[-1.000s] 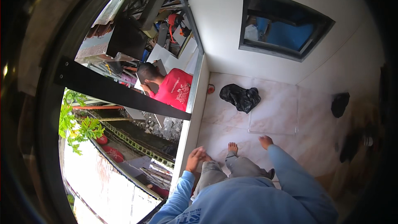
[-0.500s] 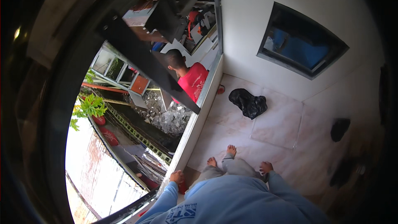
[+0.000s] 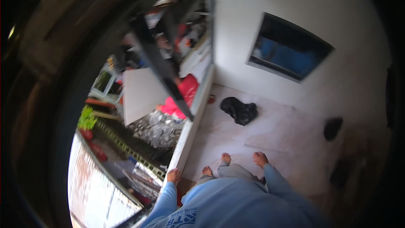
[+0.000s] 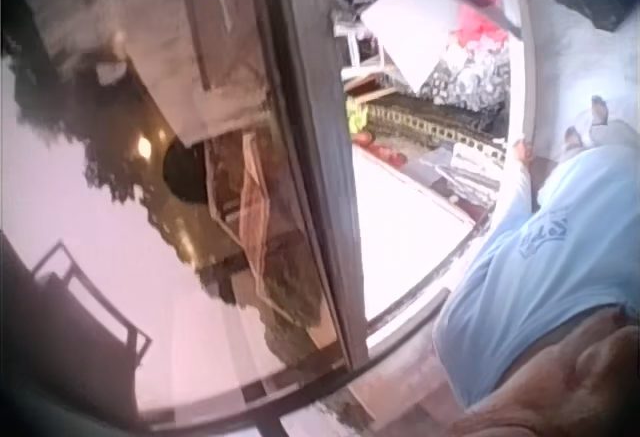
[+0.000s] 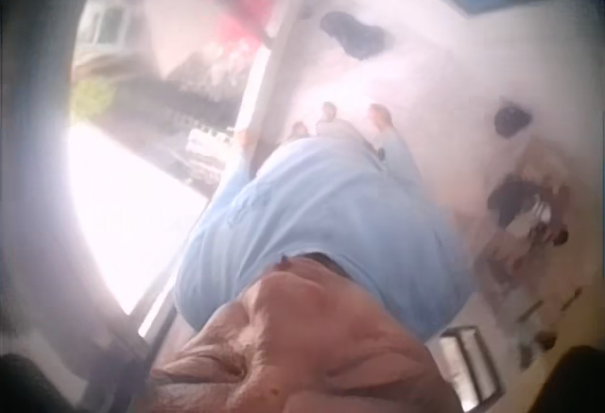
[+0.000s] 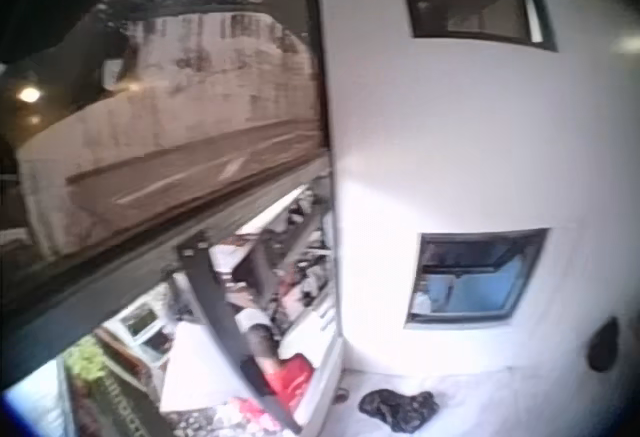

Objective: The person operates a vacuum cleaner, aligns and holds wall panels against the interior wall with another worker, and passes panels through a window opening to an exterior worker.

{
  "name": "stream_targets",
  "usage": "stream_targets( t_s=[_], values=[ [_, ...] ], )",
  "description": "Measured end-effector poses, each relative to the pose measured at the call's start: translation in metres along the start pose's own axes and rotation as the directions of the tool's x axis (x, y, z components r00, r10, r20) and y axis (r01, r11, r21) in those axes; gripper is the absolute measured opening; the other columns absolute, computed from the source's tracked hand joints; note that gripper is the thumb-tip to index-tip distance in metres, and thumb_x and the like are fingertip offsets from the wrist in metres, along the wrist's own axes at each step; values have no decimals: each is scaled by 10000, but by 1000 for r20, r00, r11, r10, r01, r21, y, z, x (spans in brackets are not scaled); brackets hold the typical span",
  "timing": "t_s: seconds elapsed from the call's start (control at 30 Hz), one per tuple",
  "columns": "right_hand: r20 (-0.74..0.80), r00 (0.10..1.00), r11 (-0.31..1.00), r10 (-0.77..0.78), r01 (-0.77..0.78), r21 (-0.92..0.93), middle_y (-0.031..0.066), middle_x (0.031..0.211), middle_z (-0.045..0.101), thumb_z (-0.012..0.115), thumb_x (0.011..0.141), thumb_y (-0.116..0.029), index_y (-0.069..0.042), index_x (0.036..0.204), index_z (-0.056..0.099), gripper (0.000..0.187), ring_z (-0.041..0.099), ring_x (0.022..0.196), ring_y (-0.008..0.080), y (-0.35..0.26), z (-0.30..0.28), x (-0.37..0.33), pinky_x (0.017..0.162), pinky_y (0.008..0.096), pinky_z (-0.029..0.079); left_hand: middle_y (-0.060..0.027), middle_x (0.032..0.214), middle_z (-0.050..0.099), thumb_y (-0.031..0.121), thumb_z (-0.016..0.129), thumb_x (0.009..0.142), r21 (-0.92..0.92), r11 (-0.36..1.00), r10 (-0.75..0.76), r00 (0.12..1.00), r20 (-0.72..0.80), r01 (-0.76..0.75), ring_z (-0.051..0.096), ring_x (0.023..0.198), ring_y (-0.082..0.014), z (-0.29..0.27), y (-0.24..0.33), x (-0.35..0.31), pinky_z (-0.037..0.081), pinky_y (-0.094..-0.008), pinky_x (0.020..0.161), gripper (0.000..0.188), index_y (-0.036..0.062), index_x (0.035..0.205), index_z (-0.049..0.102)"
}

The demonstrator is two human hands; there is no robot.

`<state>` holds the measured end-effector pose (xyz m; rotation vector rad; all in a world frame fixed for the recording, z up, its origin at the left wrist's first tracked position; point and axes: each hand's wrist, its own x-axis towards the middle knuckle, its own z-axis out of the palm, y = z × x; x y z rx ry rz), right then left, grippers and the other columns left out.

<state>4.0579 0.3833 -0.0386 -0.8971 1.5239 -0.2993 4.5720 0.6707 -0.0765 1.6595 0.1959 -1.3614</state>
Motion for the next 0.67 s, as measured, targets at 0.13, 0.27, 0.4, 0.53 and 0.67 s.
stream_targets(
  t_s=[0.13,0.27,0.4,0.53,0.67],
  values=[
    [-136,991,978,3,-31,-205,54,863,707,618,968,-441,-61,1029,673,389,662,701,168,63,-29,-27,599,352,530,-148,1061,662,329,619,947,164,983,-73,995,-62,82,661,761,-280,6,-16,-24,536,-417,623,399,81,1256,573],
    [-264,945,980,191,-200,-8,58,923,709,609,984,-433,-68,1086,654,382,656,709,160,121,-52,-91,528,330,516,-115,869,635,294,628,938,258,949,-178,984,-32,180,623,639,-235,11,-17,-31,498,-380,481,283,68,1105,600],
    [-311,870,924,382,-347,162,91,1010,722,581,995,-430,-38,1144,647,425,701,772,208,181,-50,-170,542,350,543,-104,841,624,276,613,949,469,860,-248,968,41,200,617,628,-234,20,0,-15,514,-388,467,246,67,1078,606],
    [-361,787,862,501,-494,119,109,839,730,470,1001,-493,-34,917,710,524,697,712,259,277,-28,-240,612,443,555,-89,816,616,264,600,963,583,807,-216,966,141,96,616,623,-233,50,30,20,526,-390,459,217,70,1060,613],
    [-216,746,776,630,-592,219,143,1190,711,501,1021,-477,-26,1243,623,516,720,996,335,319,-9,-280,768,522,602,-86,841,646,287,617,965,554,832,-130,963,238,-25,627,627,-238,101,73,45,528,-386,485,280,76,1149,612]
  ],
)
